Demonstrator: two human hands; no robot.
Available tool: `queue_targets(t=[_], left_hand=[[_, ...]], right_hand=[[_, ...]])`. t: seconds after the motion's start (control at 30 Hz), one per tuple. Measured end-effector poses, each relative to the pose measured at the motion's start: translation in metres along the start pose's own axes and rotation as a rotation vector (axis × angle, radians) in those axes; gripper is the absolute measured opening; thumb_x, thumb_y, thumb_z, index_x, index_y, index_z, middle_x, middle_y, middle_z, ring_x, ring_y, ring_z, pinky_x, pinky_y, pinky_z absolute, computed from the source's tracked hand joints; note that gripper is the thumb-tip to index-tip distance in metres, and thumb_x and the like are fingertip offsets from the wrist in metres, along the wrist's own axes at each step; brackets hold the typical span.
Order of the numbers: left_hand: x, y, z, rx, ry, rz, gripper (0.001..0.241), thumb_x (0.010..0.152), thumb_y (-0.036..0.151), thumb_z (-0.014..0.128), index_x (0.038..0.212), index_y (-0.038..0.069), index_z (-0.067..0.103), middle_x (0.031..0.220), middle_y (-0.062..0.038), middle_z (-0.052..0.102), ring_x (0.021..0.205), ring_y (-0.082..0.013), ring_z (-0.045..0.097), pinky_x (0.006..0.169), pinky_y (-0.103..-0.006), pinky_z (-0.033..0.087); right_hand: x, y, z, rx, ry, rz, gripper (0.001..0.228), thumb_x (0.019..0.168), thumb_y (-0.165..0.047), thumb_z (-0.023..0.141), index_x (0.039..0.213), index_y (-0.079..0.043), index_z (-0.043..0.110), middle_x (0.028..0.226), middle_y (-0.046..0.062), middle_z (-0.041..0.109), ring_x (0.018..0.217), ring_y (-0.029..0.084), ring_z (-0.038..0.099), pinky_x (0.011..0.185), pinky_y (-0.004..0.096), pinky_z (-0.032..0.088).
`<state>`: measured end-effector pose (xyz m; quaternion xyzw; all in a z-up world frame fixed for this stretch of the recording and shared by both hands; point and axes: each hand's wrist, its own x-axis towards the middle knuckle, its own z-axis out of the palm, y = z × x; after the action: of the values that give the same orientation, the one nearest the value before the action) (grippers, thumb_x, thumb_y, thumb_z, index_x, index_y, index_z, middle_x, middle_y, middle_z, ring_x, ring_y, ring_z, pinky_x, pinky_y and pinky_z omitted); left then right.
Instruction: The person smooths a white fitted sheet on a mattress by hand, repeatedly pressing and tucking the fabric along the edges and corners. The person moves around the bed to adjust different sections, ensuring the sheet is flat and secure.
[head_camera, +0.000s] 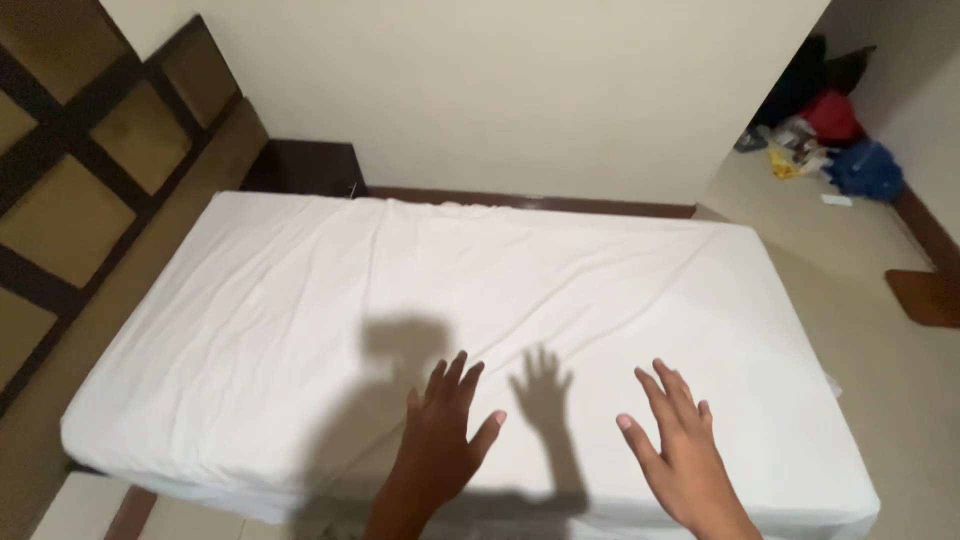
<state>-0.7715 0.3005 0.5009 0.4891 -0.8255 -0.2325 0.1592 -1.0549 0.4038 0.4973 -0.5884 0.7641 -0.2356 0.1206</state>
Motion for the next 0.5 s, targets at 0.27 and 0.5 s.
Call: queue_targets(t=[0.27, 0.5], left_hand=[[-0.004, -0.011, -0.001, -0.062, -0.03, 0.056, 0.067, 0.096, 0.044, 0.063, 0.149, 0.006, 0.045, 0.163, -0.02, 0.03, 0.151, -0.0436, 0.024, 0.115, -0.0694, 0.016], [-0.001, -0.009, 0.009, -0.076, -0.04, 0.087, 0.068, 0.095, 0.044, 0.063, 0.148, 0.006, 0.046, 0.162, -0.02, 0.032, 0.15, -0.0442, 0.026, 0.115, -0.0699, 0.017]], right_hand=[[-0.012, -0.032, -0.007, 0.006, -0.009, 0.085, 0.064, 0.095, -0.046, 0.054, 0.15, -0.012, 0.046, 0.166, 0.012, 0.029, 0.153, 0.031, 0.025, 0.12, 0.06, 0.015], [-0.026, -0.025, -0.007, 0.007, 0.031, 0.116, 0.065, 0.095, -0.046, 0.055, 0.15, -0.012, 0.047, 0.165, 0.012, 0.03, 0.154, 0.032, 0.023, 0.12, 0.059, 0.015]])
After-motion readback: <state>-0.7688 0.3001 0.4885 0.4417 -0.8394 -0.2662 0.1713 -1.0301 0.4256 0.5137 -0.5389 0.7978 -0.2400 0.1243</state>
